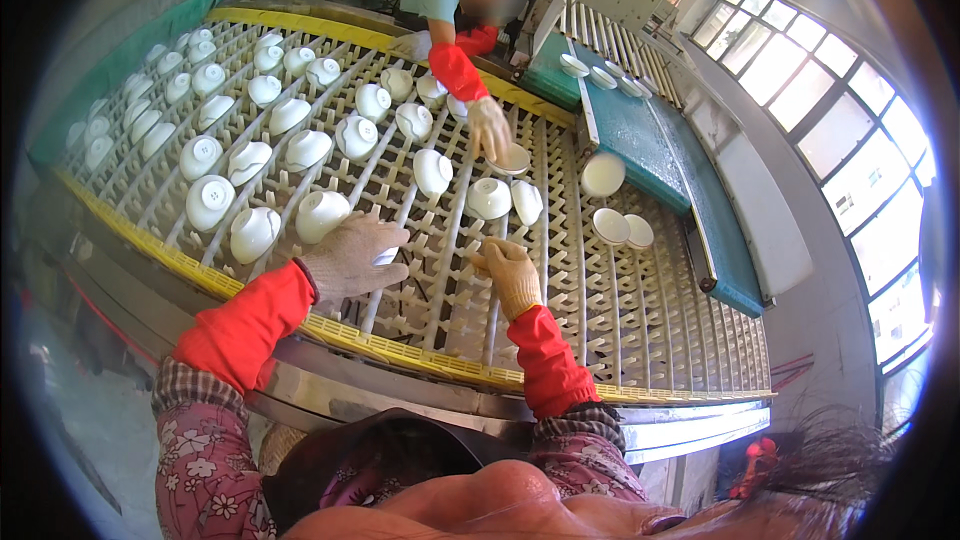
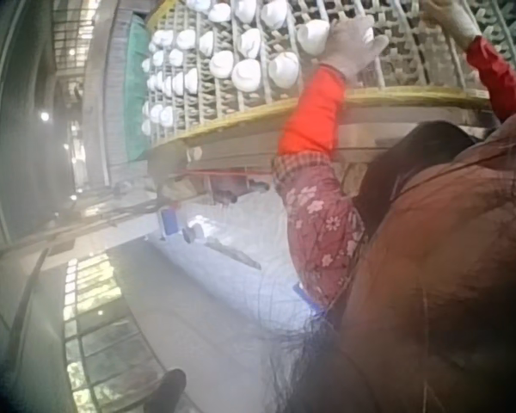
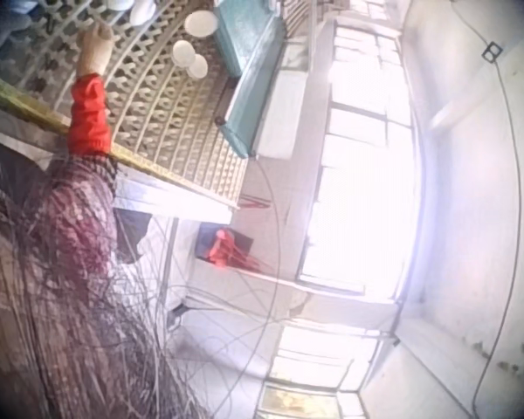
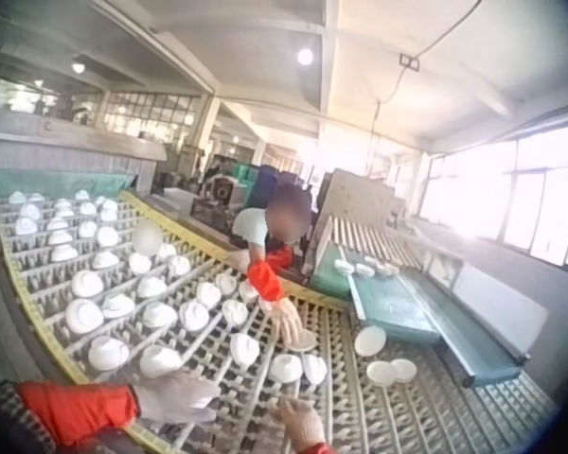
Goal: The person picks up white ceramic cups from a grid-like sorting table and places them onto a moving conveyor belt system.
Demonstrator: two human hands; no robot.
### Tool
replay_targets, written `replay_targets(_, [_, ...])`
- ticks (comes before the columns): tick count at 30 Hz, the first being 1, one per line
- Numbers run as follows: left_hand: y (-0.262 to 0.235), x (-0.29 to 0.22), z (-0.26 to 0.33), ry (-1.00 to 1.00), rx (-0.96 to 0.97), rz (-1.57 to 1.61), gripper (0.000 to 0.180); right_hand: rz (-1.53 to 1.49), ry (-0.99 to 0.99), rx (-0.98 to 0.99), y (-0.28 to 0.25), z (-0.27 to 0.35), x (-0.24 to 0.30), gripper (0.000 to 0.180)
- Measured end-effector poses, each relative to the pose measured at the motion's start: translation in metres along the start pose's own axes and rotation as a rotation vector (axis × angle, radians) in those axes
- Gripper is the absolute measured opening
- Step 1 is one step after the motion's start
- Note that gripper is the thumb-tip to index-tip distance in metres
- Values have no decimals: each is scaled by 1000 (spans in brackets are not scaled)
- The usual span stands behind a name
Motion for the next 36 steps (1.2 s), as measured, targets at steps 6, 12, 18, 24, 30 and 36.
replay_targets(6, [-1,17,3,-61,-96,7,34,-18,14,-102,-10,2,3,29])
replay_targets(12, [-18,24,10,-149,-290,-247,39,706,-305,-452,-94,-35,4,27])
replay_targets(18, [-18,32,11,-195,-224,-227,46,1092,-95,-604,-160,-76,6,44])
replay_targets(24, [-19,34,17,-162,-258,-209,41,1150,108,-361,-167,-118,-10,52])
replay_targets(30, [-24,26,17,-236,-216,-160,42,1347,78,-249,-159,-140,-34,42])
replay_targets(36, [-24,26,20,-244,-230,-178,38,1246,76,-509,-177,-120,-32,30])
Point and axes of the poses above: each hand's wrist, its own z-axis away from the middle knuckle, its own y-axis out of the palm, x = y × z, the point moved 7 cm from there along -z, towards the middle knuckle, and after that the axes turned 3 degrees about -y, right-handed, at the moved point
